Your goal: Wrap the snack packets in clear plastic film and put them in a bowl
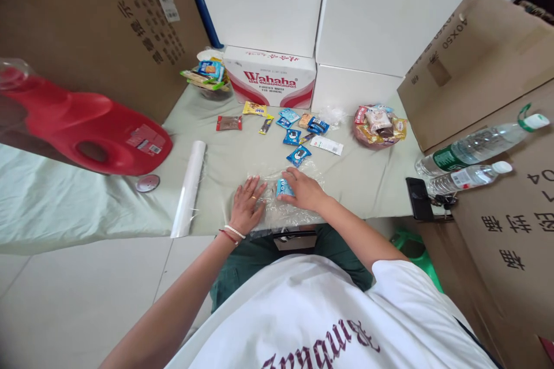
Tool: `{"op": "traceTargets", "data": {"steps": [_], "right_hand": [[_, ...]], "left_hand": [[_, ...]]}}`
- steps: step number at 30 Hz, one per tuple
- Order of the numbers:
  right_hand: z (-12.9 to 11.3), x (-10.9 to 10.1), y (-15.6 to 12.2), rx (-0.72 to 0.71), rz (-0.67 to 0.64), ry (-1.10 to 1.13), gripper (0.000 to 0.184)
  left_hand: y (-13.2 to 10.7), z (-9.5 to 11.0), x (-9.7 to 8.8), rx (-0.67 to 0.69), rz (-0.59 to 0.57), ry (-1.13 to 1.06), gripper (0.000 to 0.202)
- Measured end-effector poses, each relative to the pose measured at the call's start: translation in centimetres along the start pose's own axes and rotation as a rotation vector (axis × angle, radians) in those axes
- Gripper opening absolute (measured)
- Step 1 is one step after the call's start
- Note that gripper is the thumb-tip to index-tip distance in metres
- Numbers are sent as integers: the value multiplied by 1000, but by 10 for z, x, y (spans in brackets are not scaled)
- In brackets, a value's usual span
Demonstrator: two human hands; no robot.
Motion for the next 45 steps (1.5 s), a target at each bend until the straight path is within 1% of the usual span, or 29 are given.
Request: {"op": "traceTargets", "data": {"steps": [2,3,5,7,8,9,10,12,13,14,16,18,20,23,25,27,28,29,30,31,32,33,34,35,36,37,39,41,45], "right_hand": [[10,-5,-25,-84,91,90,61],[16,-4,-41,-138,98,119,60],[26,6,-72,-217,39,128,70],[35,23,-101,-220,-31,91,78],[39,32,-111,-198,-38,73,75],[43,40,-119,-169,-24,66,67],[46,45,-124,-143,7,73,57],[53,48,-124,-126,63,125,41],[57,46,-120,-133,75,160,37],[60,40,-114,-142,75,194,34],[68,24,-96,-137,63,248,33],[75,4,-72,-85,44,267,32],[81,-12,-46,15,-8,219,32],[85,-26,-14,252,-154,-12,29],[85,-34,1,342,-194,-145,31],[81,-42,16,318,-135,-202,32],[79,-45,24,275,-87,-210,32],[76,-46,33,222,-49,-213,33],[73,-46,44,158,-25,-206,35],[69,-44,55,93,-21,-191,38],[66,-40,67,32,-32,-175,43],[63,-34,79,-15,-54,-162,51],[61,-27,90,-40,-81,-155,61],[58,-21,100,-45,-108,-154,68],[57,-15,108,-33,-139,-153,69],[55,-10,114,-13,-172,-149,64],[53,-7,118,24,-229,-134,42],[49,-9,112,7,-266,-93,26],[34,-16,75,-192,-242,34,25]], "left_hand": [[-8,-10,-6,84,-18,-54,57],[-13,-14,-9,125,-43,-68,60],[-24,-21,-16,182,-90,-67,69],[-37,-23,-23,220,-112,-33,78],[-44,-21,-25,250,-124,-14,81],[-50,-19,-25,285,-138,-3,80],[-54,-15,-24,318,-149,-7,73],[-59,-9,-19,331,-136,-67,46],[-58,-8,-16,294,-105,-117,34],[-54,-7,-14,228,-59,-174,28],[-39,-11,-10,54,43,-275,26],[-15,-19,-10,-118,117,-322,24],[11,-30,-12,-247,160,-315,20],[36,-47,-21,-375,235,-261,13],[35,-51,-32,-449,356,-199,18],[18,-42,-45,-505,572,-91,23],[7,-32,-50,-500,692,-24,24],[-3,-19,-53,-467,773,29,24],[-11,-2,-54,-391,790,54,24],[-16,17,-51,-250,738,55,25],[-16,36,-46,-88,606,36,28],[-14,54,-38,37,465,33,33],[-9,69,-30,82,335,53,40],[-2,79,-22,87,217,80,45],[5,86,-15,69,114,110,49],[13,90,-9,42,28,139,52],[24,91,0,1,-91,180,53],[28,88,3,-11,-151,199,54],[25,85,6,-27,-177,191,55]]}}
Point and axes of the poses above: each hand's wrist, its own y-axis towards the middle knuckle, its own x-axis out of the palm, z = x × y, the point moved 2 cm from there along y, towards the middle knuckle, and after that the axes turned 2 degrees about -z, right-handed, at the moved point
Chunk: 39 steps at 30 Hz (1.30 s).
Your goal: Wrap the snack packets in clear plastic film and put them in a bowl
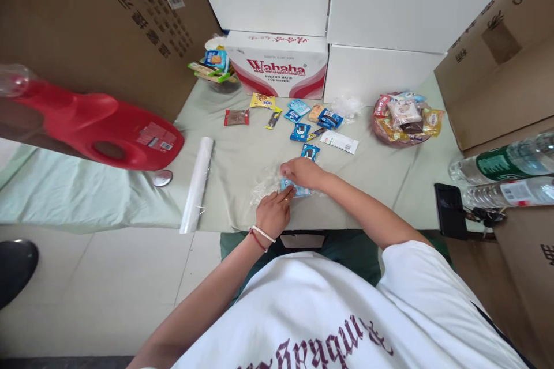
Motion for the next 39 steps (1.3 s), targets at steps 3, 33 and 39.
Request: {"op": "traceTargets", "data": {"steps": [3,33,39], "right_hand": [[-14,17,-30,-84,3,-27,24],[-42,90,-61,-74,197,-45,30],[-11,72,-93,207,458,166,29]], "left_hand": [[-1,0,4,-20,13,-70,52],[19,-12,1,-357,295,-590,28],[14,15,7,-161,192,-403,40]]}}
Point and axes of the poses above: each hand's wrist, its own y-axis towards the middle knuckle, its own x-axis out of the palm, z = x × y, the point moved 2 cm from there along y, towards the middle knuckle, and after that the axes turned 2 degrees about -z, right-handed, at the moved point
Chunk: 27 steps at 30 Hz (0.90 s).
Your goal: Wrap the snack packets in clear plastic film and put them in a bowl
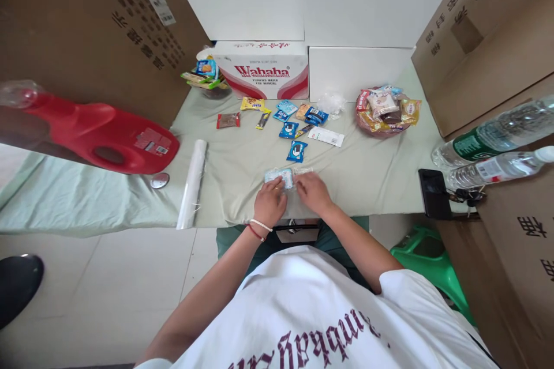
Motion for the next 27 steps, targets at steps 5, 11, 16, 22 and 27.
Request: {"op": "traceTargets", "data": {"steps": [5,11,16,22,27], "right_hand": [[20,-19,3,386,100,-192,28],[-12,-33,35,360,-15,-63,20],[-61,-3,79,289,-220,-291,20],[-80,33,84,298,-242,-393,28],[-84,45,68,231,-139,-452,50]], "left_hand": [[-14,7,3,75,-75,244,63],[-19,2,7,132,-76,253,66],[-14,-5,11,180,-89,208,48],[-36,-24,0,269,-81,117,48],[-64,-72,-21,257,180,-49,31]]}}
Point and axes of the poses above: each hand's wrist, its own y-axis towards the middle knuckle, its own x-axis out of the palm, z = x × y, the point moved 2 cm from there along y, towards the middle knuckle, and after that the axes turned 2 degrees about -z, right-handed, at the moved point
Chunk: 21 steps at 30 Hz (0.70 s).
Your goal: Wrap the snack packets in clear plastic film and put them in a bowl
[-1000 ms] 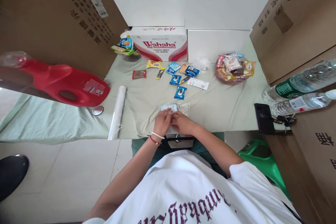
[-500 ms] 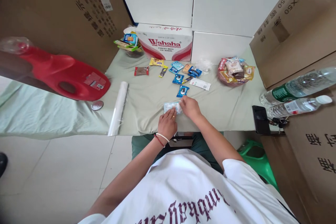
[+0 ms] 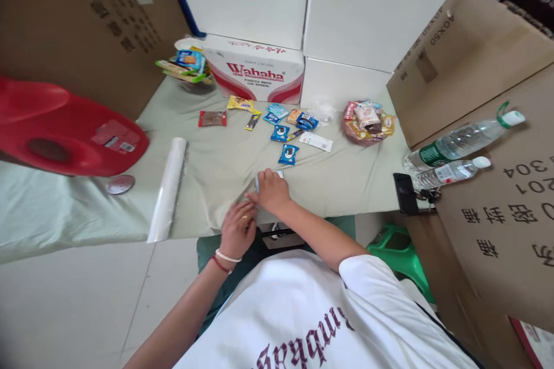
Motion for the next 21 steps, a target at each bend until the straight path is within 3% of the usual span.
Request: {"op": "traceTargets", "data": {"steps": [3,6,8,10,12,15,18,21], "right_hand": [[-3,2,-4,19,3,-10,40],[3,-1,-11,54,2,0,26],[21,-5,-20,89,37,78,30],[59,-14,-29,135,126,272,32],[117,-30,-39,191,255,563,30],[234,-75,-53,289,499,924,28],[358,-144,-57,418,801,964,30],[451,-208,-36,504,856,929,23]], "left_hand": [[3,-30,-12,-115,160,-1,20],[16,-50,-16,-152,224,7,15],[22,-56,-15,-129,216,34,14],[23,-58,-11,-103,195,99,14],[22,-56,-7,-84,185,187,14],[21,-50,-4,-50,194,315,14],[23,-44,-4,-17,201,424,14],[25,-42,-5,5,198,488,15]]}}
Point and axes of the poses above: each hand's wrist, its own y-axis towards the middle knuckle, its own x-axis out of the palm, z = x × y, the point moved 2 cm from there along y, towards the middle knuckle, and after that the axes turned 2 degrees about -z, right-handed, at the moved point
